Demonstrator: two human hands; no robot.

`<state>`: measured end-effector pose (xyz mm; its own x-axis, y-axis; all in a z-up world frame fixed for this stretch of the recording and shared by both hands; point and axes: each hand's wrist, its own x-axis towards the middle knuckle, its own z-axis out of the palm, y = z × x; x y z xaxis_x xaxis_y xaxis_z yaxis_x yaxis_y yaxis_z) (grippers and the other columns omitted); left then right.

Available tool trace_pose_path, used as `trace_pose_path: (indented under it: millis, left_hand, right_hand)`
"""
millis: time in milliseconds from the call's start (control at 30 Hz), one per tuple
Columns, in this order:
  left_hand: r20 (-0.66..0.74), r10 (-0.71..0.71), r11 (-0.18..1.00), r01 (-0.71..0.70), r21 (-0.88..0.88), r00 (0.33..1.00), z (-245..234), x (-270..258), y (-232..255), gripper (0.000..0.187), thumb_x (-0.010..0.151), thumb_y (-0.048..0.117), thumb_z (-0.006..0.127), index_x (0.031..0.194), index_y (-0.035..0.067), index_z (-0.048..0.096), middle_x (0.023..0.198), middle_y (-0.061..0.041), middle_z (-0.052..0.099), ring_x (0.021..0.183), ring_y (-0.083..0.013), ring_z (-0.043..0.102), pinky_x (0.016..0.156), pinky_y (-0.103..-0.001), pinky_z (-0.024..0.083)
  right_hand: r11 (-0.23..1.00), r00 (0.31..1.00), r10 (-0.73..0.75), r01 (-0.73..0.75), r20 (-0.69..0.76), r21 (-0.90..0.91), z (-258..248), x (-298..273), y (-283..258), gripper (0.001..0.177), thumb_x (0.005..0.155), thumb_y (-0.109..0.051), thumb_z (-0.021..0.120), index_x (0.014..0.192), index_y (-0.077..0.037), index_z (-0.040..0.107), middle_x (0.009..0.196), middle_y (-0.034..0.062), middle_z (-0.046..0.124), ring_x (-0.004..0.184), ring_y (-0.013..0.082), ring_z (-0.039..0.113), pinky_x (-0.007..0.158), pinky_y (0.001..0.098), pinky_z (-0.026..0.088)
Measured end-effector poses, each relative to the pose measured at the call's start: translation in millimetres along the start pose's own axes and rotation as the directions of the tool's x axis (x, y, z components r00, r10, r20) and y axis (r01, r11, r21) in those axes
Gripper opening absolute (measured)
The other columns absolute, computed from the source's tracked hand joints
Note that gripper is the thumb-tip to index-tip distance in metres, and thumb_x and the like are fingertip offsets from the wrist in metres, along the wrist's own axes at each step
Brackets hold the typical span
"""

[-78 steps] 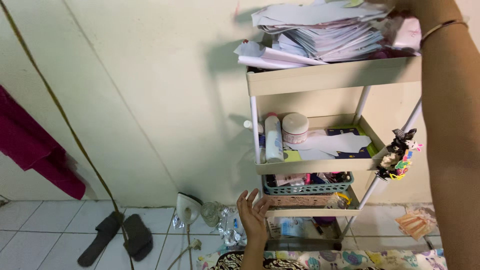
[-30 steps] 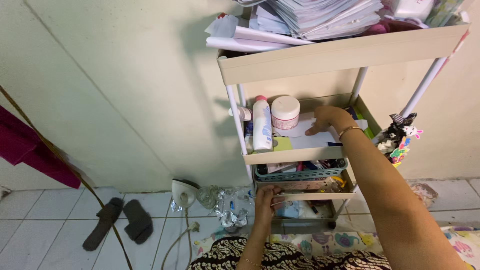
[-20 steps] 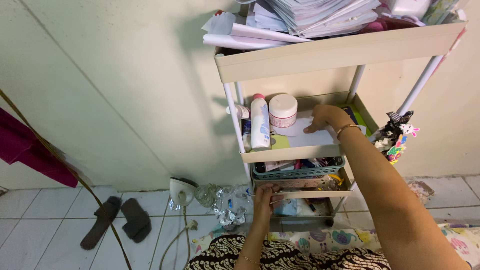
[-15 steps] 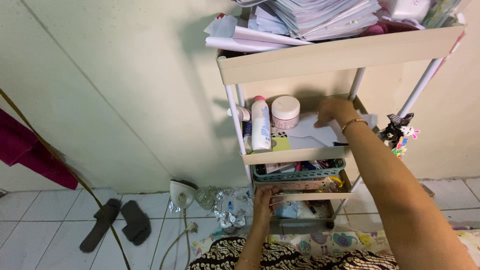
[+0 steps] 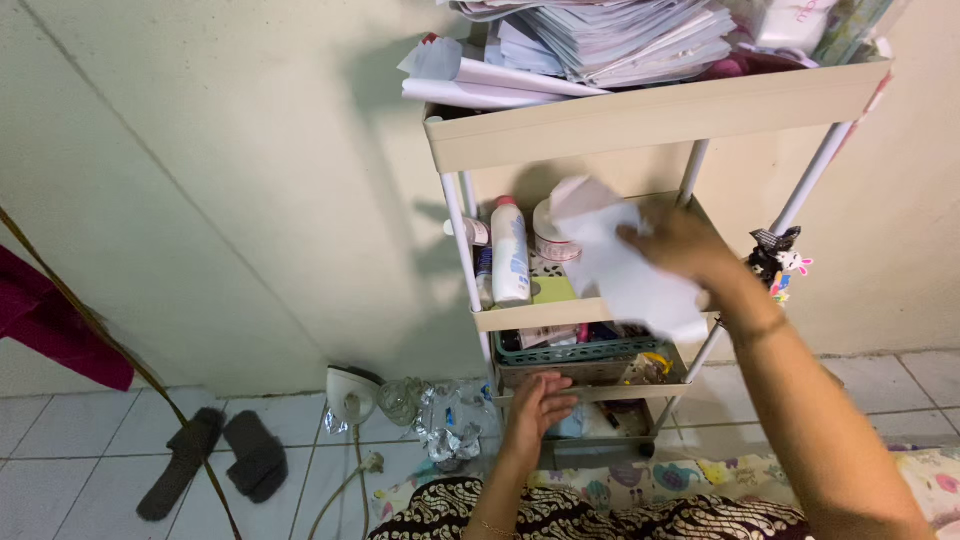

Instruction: The person organizes a three-tiered rolling cart by folding and stacking papers, then wiping and rearranging bottles and containers on the middle shelf. The person handles paper sheets, a small box, and several bottles, placing them back on the cart.

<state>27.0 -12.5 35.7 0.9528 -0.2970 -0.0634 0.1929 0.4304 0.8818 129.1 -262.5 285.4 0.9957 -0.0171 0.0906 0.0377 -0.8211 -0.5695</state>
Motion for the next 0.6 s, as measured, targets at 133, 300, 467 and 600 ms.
trace_pose_path:
  millis: [133,300,467,600]
  left_hand:
    - [0.125,0.063,0.969,-0.031,-0.244,0.99,14,3,17,0.066,0.1,0.06,0.036,0.132,0.005,0.054,0.129,-0.016,0.068,0.113,-0.0275,0.068,0.096,-0.041,0.059]
    - [0.053,0.141,0.954,-0.122,-0.274,0.989,28,-2,28,0.047,0.1,0.026,0.057,0.138,-0.001,0.053,0.128,-0.015,0.065,0.115,-0.0242,0.065,0.097,-0.04,0.055]
    - [-0.091,0.09,0.974,-0.107,-0.2,0.992,22,-19,35,0.037,0.096,0.012,0.06,0.13,-0.003,0.058,0.119,-0.013,0.07,0.108,-0.0205,0.068,0.094,-0.035,0.055]
    - [-0.123,0.066,0.981,-0.087,-0.174,0.99,15,-28,29,0.033,0.095,0.011,0.061,0.125,-0.005,0.062,0.114,-0.013,0.072,0.102,-0.0205,0.069,0.089,-0.035,0.055]
  right_hand:
    - [0.963,0.976,-0.201,0.212,-0.077,0.168,68,-70,2,0.056,0.096,-0.049,0.062,0.121,0.002,0.062,0.108,0.0262,0.068,0.09,0.0356,0.068,0.078,0.0495,0.056]
    - [0.963,0.952,-0.266,0.268,0.15,0.005,106,-111,-9,0.04,0.096,-0.045,0.061,0.107,-0.007,0.066,0.09,0.0203,0.074,0.083,0.0363,0.07,0.076,0.0466,0.054]
    - [0.963,1.0,-0.01,0.014,0.016,-0.27,48,-57,-11,0.036,0.089,-0.048,0.064,0.108,-0.019,0.073,0.106,0.0156,0.075,0.098,0.0354,0.072,0.085,0.0474,0.056]
    - [0.834,0.972,0.074,-0.182,-0.221,-0.522,16,20,24,0.049,0.092,-0.054,0.067,0.11,-0.01,0.079,0.114,0.0204,0.075,0.105,0.0397,0.073,0.087,0.0506,0.059]
